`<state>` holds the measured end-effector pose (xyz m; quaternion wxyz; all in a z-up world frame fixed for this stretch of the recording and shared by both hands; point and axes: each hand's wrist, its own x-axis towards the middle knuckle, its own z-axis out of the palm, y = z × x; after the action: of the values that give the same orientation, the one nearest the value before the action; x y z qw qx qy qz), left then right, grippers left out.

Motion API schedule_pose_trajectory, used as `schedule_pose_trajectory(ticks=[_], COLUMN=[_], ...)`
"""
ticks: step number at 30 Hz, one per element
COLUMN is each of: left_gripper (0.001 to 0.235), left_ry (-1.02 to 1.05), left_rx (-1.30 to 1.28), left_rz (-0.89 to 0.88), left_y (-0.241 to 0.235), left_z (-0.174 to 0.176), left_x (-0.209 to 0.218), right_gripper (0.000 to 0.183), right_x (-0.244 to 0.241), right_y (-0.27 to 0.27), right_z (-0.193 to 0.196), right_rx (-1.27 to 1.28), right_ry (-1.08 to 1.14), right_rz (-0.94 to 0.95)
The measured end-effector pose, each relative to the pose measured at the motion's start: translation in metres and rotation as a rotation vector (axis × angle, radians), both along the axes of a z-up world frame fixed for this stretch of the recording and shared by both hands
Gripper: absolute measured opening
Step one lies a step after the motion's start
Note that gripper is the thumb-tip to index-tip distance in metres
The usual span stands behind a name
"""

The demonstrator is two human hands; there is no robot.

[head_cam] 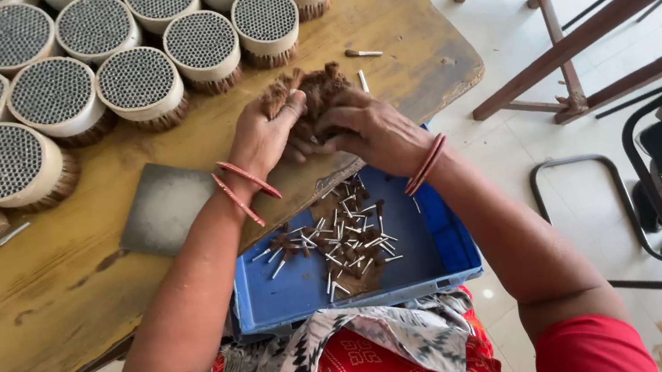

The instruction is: The person stuffs brown fibrous material into a round brush base, presses the fiber down firmly with both hands, and sets the finished brush on the table with the other completed brushes. They then take another empty base from the blue tray and repeat the stuffing and pressing.

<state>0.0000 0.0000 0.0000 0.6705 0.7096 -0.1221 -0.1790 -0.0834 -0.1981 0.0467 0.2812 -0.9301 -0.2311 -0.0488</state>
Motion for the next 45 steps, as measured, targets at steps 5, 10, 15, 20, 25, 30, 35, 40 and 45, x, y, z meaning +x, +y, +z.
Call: schedule_pose_trajectory(ticks=[5, 10, 15, 20, 25, 30, 35, 40, 45], left_gripper=[0.031, 0.028, 0.029, 0.032, 0.033, 0.027, 0.040, 0.093, 0.110], left_ry=[0.084, 0.090, 0.104, 0.157, 0.121, 0.033, -0.078, -0.933, -0.439], left_rx=[-0.276, -0.524, -0.679, -0.637, -0.612, -0.510, -0.408, -0.182, -0.221], left_rz=[0.000, 0.000, 0.032, 0.044, 0.003, 0.027, -0.099, -0.083, -0.173], left_y=[0.015, 0.020, 0.025, 0.026, 0.023, 0.023, 0.021, 0.021, 0.022], left_z=[-0.006, 0.007, 0.006, 0.008, 0.013, 0.018, 0.034, 0.042, 0.046], left_x=[0.000, 0.000, 0.002, -0.001, -0.003, -0.001, -0.017, -0.020, -0.022], right_gripper=[0.046, 0.083, 0.053, 0.039, 0.070, 0.080, 0.065, 0.052, 0.034], right_x=[-0.003, 0.008, 0.016, 0.004, 0.017, 0.017, -0.002, 0.002, 0.004], right_y=[0.009, 0.014, -0.018, -0.009, -0.013, -0.004, 0.034, 0.051, 0.051], right_z=[0.020, 0.011, 0.034, 0.061, 0.012, 0.016, 0.064, 0.067, 0.063], right_rx=[0.040, -0.201, -0.094, 0.093, -0.041, -0.215, 0.149, 0.144, 0.179], right_ry=[-0.204, -0.417, -0.378, 0.102, -0.329, -0.242, -0.095, -0.149, -0.097], right_rz=[-0.113, 0.004, -0.235, -0.594, -0.226, -0.099, -0.159, -0.018, -0.076])
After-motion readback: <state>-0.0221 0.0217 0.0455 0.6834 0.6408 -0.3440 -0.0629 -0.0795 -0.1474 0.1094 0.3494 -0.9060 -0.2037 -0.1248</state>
